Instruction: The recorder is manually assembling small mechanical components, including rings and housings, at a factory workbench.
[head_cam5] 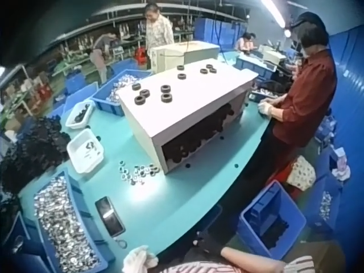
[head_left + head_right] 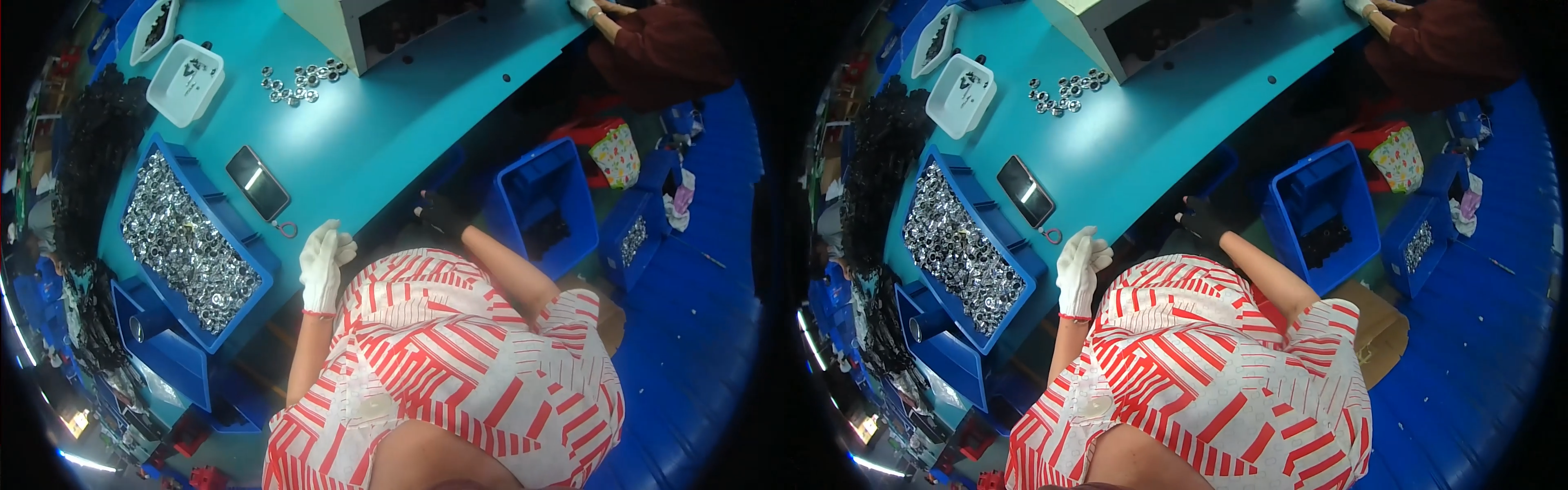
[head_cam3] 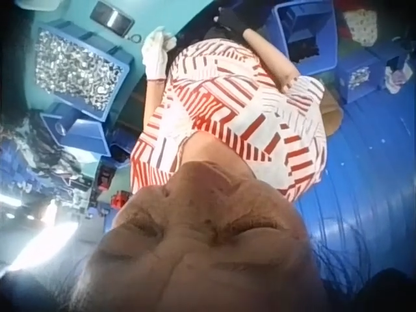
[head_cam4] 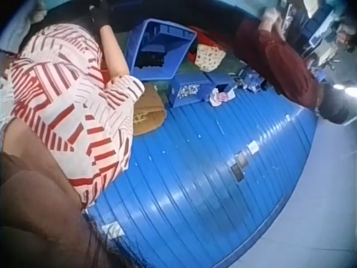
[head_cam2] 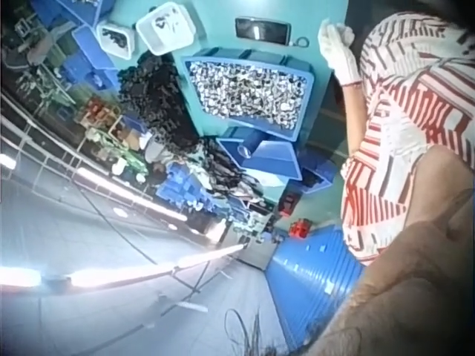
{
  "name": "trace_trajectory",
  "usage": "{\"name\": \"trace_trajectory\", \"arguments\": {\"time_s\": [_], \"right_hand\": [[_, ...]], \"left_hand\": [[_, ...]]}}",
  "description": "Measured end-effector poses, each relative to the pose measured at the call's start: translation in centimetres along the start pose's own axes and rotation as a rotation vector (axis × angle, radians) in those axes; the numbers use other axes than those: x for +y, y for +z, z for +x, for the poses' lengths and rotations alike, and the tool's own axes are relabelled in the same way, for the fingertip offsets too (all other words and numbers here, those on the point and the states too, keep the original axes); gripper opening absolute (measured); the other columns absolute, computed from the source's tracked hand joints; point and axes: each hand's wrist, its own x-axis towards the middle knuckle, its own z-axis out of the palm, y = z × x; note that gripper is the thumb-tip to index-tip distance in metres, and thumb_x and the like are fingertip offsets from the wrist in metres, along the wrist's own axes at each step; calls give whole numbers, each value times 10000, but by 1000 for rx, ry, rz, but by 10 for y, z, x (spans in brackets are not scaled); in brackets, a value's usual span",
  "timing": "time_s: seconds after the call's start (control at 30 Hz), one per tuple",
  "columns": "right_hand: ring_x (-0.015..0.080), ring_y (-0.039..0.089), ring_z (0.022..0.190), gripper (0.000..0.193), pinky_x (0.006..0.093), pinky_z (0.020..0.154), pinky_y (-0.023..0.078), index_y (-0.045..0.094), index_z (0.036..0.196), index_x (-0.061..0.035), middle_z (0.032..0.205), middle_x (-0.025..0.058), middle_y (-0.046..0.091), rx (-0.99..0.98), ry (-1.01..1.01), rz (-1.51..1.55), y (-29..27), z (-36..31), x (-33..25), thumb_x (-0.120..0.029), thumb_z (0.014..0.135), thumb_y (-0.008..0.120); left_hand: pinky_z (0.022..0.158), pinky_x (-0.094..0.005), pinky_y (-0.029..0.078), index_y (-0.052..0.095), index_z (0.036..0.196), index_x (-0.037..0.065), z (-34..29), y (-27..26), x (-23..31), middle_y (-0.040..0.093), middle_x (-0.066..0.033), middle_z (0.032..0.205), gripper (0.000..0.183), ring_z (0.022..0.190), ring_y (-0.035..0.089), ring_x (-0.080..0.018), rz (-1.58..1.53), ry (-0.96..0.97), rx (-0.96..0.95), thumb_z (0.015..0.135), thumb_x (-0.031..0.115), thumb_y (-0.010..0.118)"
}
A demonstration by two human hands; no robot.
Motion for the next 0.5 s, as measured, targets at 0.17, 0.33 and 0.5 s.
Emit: {"name": "trace_trajectory", "arguments": {"time_s": [0.17, 0.33, 0.5], "right_hand": [[265, 594, 1004, 375, 360, 849, 470, 592, 1124, -60, 1110, 149, 605, -188, -336, -10, -38, -11, -143, -308, 842, 593], [293, 606, 903, 228, 400, 777, 486, 637, 1001, -136, 998, 89, 623, 126, -662, -295, -9, 83, -230, -258, 826, 556], [327, 584, 957, 385, 427, 815, 466, 551, 1169, -155, 1112, 112, 559, 175, -502, -453, 17, 144, -286, -305, 815, 559]], "left_hand": [[691, -288, 523, 494, 1183, -18, -5, -3, -11, 597, -126, 924, 354, 757, 612, -188, -54, -39, 36, 916, 214, 511], [662, -272, 531, 486, 1184, -31, -16, 5, -5, 600, -131, 903, 352, 736, 616, -185, -106, -19, 66, 920, 199, 510], [629, -268, 540, 489, 1174, -37, -22, -2, -5, 606, -131, 882, 343, 698, 618, -181, -145, 14, 117, 921, 192, 517]]}}
